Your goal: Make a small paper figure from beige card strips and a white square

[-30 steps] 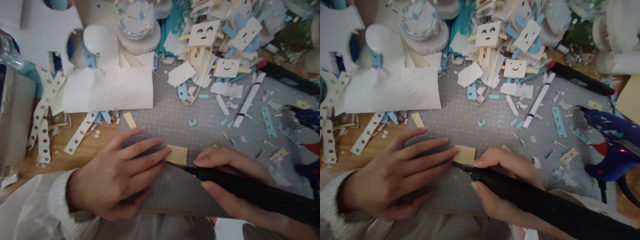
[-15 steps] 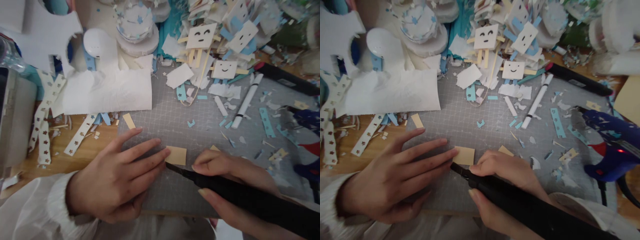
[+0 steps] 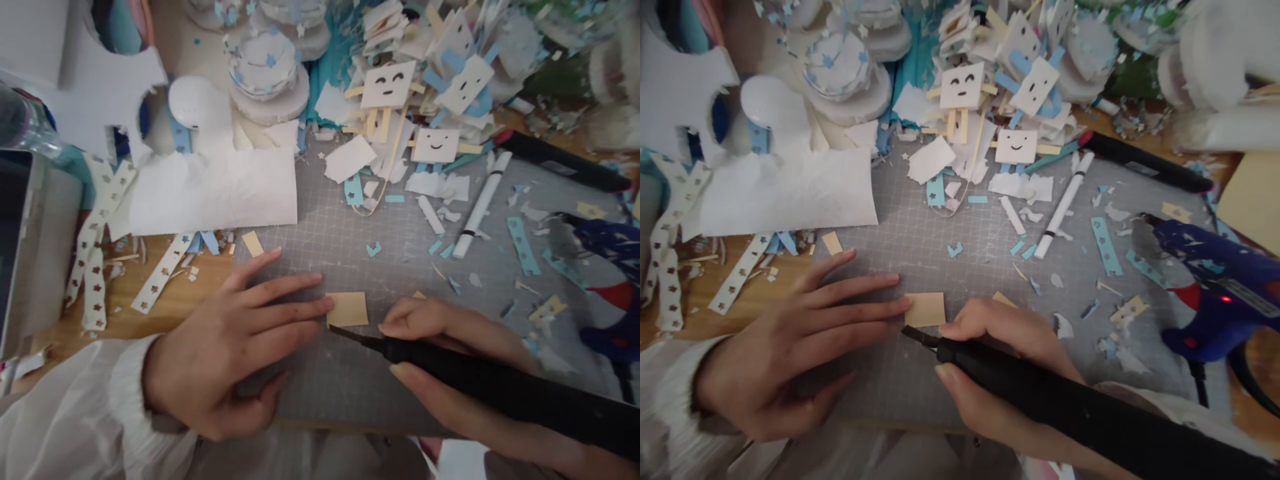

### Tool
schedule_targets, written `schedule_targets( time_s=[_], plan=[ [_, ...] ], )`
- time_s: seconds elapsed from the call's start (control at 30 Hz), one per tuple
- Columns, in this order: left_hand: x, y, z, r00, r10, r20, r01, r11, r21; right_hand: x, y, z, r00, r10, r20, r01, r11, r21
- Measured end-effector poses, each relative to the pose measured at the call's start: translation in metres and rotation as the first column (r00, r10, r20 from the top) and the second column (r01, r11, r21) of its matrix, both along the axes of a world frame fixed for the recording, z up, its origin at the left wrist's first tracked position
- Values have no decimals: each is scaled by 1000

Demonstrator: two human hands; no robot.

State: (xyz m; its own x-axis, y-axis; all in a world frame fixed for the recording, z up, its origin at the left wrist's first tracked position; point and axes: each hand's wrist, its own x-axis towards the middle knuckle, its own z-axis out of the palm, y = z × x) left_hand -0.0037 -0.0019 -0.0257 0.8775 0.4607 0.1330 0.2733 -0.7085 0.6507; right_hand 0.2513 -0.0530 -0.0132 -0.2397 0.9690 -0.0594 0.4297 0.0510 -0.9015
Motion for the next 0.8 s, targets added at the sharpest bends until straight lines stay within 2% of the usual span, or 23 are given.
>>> schedule_targets(
  time_s=[0.2, 0.5, 0.7, 0.8],
  plan=[
    [4, 4, 4, 999, 52, 0, -52, 997, -54, -4, 2, 2, 998, -35, -43, 32, 998, -53],
    [10, 9, 3, 993, 122, 6, -121, 992, -44, -1, 2, 0, 987, 56, -150, -75, 989, -127],
    [16, 16, 5, 997, 79, 17, -79, 996, -36, 2, 1, -1, 992, 53, -118, -73, 983, -167],
    [20, 19, 4, 998, 64, 12, -63, 998, -24, 1, 1, -1, 989, 87, -118, -104, 984, -147]
  ],
)
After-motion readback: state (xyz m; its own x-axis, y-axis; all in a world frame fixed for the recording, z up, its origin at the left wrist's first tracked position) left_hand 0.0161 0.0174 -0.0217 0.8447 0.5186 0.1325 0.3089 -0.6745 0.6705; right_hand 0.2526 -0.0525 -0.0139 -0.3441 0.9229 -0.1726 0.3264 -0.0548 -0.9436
